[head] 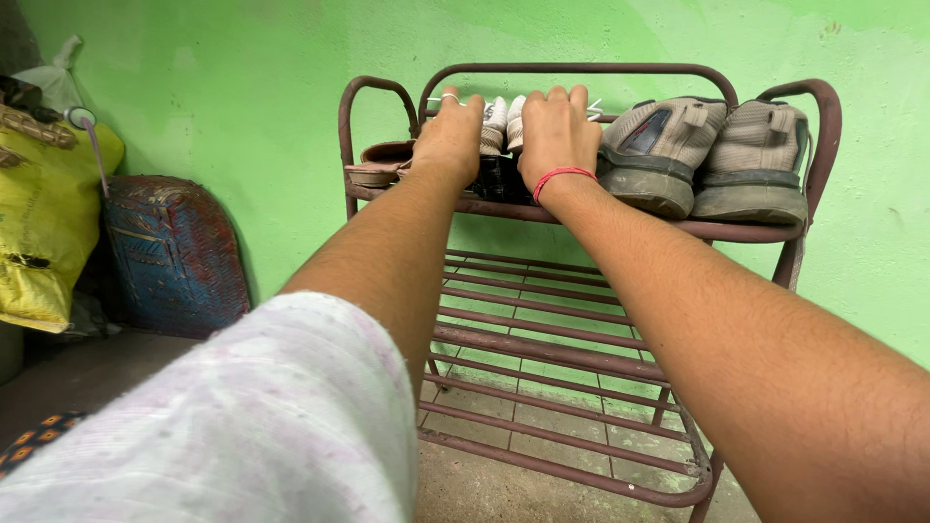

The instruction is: The person organizes footwear on a metal rack by hand, removing various shoes and sandals and placing them on the ground before returning them to the shelves.

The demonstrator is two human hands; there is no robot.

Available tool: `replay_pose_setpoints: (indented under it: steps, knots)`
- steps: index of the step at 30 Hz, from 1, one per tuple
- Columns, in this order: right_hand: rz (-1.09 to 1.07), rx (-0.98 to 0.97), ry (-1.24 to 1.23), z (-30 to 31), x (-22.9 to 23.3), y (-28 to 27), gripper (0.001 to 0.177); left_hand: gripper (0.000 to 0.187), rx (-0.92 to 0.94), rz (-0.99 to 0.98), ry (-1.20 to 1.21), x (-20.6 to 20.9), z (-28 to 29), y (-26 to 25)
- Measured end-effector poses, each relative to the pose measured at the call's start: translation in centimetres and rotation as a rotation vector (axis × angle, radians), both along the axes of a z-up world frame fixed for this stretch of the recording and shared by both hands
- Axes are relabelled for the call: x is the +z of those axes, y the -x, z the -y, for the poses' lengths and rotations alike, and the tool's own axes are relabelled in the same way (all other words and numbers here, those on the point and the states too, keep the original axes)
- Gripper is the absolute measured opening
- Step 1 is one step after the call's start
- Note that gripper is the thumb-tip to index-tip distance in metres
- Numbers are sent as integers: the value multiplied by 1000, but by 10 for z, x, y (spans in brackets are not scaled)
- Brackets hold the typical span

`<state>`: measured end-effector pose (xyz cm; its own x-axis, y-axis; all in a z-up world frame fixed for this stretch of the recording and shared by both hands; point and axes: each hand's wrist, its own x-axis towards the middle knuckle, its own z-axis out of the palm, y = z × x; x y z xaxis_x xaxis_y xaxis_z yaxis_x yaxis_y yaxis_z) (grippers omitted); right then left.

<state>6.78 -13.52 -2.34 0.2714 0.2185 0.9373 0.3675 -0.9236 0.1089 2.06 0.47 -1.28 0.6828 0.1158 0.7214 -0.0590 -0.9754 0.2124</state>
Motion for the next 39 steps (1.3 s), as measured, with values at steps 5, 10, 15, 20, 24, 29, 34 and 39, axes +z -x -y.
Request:
replay_pose_setpoints:
  steps: [5, 10, 15, 20, 24, 29, 34, 39]
  knots:
    - [127, 7, -45, 2, -17, 16, 42, 64, -22, 84, -2, -12, -10, 7]
    - [349, 77, -86, 0, -29, 27, 44, 60, -3, 340, 37, -30, -9, 12]
    - [498, 127, -28, 1, -31, 47, 43, 56, 51, 528, -42, -48, -5, 26]
    - [513, 196, 25, -12, -36, 72, 49, 52, 117, 575, -101, -64, -24, 61]
    - [452, 249, 34, -39, -48, 89, 53, 41, 122, 582, -277, -71, -60, 94]
    - [479, 355, -8, -83, -58, 109, 45, 41, 121, 562, -397, -75, -101, 149]
    - [502, 421, -38, -138, -67, 139, 36, 45, 212, 440, -493, -71, -145, 210]
    - [423, 632, -38, -194, -89, 177, 36, 51, 340, 290, -482, -91, -183, 267]
